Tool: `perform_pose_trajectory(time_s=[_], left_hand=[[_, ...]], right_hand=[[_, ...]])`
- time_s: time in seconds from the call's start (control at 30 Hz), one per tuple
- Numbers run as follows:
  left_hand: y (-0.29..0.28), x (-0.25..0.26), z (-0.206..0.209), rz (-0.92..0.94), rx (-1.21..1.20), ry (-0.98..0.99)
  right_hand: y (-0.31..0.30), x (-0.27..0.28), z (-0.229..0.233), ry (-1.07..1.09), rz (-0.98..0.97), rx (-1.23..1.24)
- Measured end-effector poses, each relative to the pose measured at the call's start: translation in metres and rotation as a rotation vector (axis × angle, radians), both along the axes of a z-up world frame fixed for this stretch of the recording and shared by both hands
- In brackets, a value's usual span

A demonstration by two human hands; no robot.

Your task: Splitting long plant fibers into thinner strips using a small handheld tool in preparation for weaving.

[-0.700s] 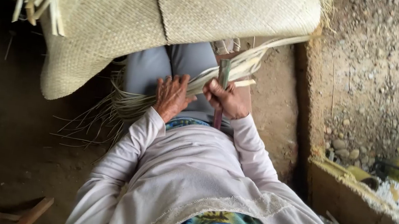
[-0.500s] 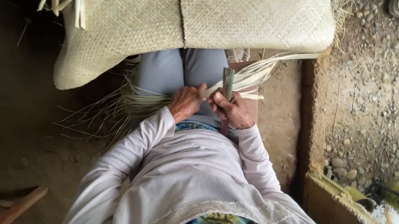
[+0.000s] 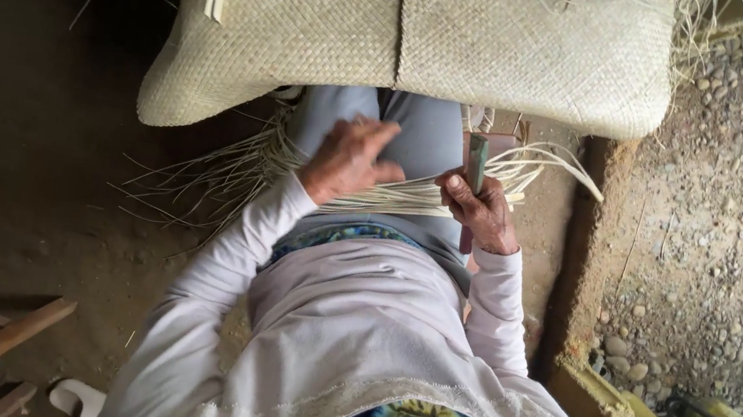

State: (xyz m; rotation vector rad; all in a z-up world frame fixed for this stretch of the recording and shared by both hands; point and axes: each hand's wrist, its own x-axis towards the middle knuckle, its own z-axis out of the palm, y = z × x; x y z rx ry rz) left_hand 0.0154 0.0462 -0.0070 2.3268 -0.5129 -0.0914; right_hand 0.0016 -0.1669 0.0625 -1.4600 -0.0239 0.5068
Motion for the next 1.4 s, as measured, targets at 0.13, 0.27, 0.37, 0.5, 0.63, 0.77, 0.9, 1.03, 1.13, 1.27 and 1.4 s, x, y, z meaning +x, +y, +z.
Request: perform_pose_trajectory(time_s=[0.13, 0.27, 0.37, 0.5, 0.63, 0.77, 0.9, 1.03, 1.13, 1.27, 1.4], left_hand=[[0.076, 0.048, -0.003, 0.251, -0.027, -0.310], [0.125, 0.080, -0.007, 0.571, 0.088, -0.454], [0.144, 0.095, 0.000, 0.684, 0.136, -0.600], [0.161, 0.117, -0.023, 0.859, 0.367, -0.588], [0.161, 0.136, -0.022, 0.786, 0.470, -0.618], [0.158, 0.157, -0.030, 0.731, 0.558, -0.546], [0.150, 0.161, -0.003, 0.737, 0.432, -0.681], [0.182, 0.189, -0.028, 0.864, 0.508, -0.660], [0.205, 0.202, -0.034, 0.832, 0.544, -0.503], [0.256, 0.246, -0.117, 0.653, 0.281, -0.506], [0.216, 0.218, -0.046, 0.655, 0.471, -0.416]], right_hand=[[-0.013, -0.007, -0.031, 0.009, -0.044, -0.030], [-0.013, -0.010, -0.028, 0.091, -0.055, -0.073], [-0.012, -0.011, -0.034, 0.103, -0.062, -0.070], [-0.008, -0.009, -0.035, 0.062, 0.010, -0.064], [-0.008, -0.006, -0.034, 0.075, 0.028, -0.064], [-0.009, -0.006, -0.034, 0.035, 0.033, -0.070], [-0.011, -0.007, -0.031, 0.045, 0.005, -0.084], [-0.018, -0.008, -0.039, 0.078, -0.047, -0.046], [-0.020, -0.006, -0.043, 0.105, -0.076, -0.107], [-0.016, -0.005, -0.036, 0.098, -0.081, -0.114], [-0.015, -0.005, -0.041, 0.091, -0.065, -0.104]])
